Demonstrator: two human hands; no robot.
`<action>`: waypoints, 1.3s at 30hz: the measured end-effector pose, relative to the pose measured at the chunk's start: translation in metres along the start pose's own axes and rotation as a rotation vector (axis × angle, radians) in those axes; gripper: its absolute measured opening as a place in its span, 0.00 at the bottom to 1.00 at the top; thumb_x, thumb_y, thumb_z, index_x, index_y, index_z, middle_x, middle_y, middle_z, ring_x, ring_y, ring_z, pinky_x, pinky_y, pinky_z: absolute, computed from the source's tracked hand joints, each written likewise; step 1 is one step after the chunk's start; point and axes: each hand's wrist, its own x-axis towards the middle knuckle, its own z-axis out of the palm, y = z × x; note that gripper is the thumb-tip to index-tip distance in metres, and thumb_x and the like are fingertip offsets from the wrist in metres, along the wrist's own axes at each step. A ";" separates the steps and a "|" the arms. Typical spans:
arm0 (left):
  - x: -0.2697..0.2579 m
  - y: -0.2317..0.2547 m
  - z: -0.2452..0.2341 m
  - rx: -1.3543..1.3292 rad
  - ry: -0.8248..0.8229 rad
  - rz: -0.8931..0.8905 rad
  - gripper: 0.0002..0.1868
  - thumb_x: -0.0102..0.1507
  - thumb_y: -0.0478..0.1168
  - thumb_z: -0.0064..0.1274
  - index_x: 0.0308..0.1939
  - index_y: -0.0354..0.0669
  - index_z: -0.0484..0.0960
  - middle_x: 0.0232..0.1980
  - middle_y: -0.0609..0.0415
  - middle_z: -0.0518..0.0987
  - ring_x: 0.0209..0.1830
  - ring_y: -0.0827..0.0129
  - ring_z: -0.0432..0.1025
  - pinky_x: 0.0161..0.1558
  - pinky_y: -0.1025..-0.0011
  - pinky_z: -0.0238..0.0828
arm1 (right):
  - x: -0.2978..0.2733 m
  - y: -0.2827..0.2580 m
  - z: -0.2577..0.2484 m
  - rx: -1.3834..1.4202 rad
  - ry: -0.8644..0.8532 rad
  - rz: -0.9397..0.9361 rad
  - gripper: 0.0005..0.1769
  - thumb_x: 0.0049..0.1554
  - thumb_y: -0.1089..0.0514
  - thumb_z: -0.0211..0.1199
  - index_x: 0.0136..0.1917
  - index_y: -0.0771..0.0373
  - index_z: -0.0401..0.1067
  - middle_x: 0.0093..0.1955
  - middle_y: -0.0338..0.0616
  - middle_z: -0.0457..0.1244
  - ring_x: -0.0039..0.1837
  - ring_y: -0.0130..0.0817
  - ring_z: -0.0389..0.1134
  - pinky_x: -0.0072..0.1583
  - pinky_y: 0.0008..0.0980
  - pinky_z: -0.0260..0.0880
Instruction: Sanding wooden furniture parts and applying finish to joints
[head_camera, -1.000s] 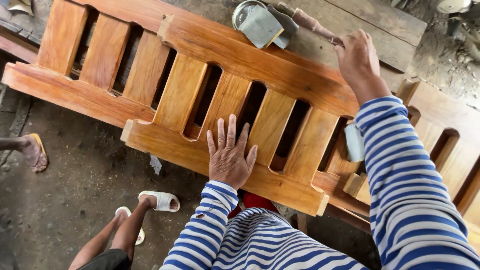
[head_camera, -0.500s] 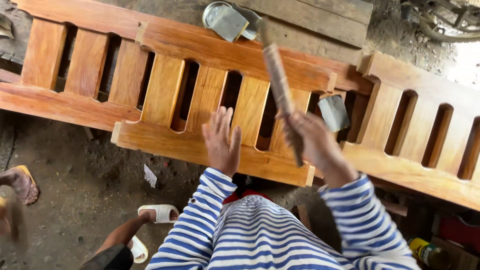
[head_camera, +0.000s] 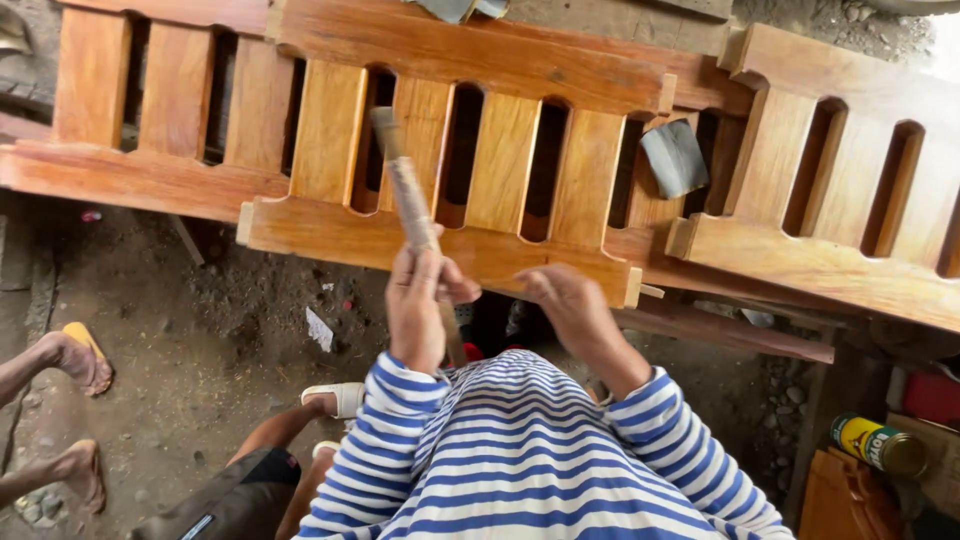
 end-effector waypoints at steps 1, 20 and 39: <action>0.001 0.012 -0.009 -0.002 0.069 0.017 0.18 0.72 0.43 0.44 0.64 0.45 0.75 0.25 0.54 0.74 0.17 0.67 0.74 0.16 0.72 0.77 | 0.002 0.015 -0.005 -0.163 0.103 -0.067 0.16 0.66 0.48 0.56 0.55 0.56 0.80 0.51 0.52 0.70 0.56 0.50 0.70 0.58 0.45 0.70; -0.041 -0.012 -0.131 0.143 0.404 -0.022 0.19 0.71 0.48 0.40 0.63 0.51 0.74 0.23 0.61 0.66 0.12 0.80 0.56 0.11 0.82 0.44 | 0.202 -0.018 -0.082 -0.784 0.292 -0.352 0.36 0.55 0.53 0.71 0.72 0.69 0.65 0.66 0.57 0.56 0.67 0.55 0.58 0.65 0.53 0.61; 0.021 -0.008 -0.086 -0.302 0.617 0.000 0.22 0.71 0.48 0.33 0.68 0.52 0.65 0.67 0.47 0.75 0.54 0.53 0.76 0.52 0.50 0.78 | 0.271 -0.016 -0.086 -1.091 0.038 -0.290 0.50 0.36 0.64 0.70 0.74 0.69 0.64 0.61 0.60 0.58 0.63 0.57 0.59 0.69 0.52 0.55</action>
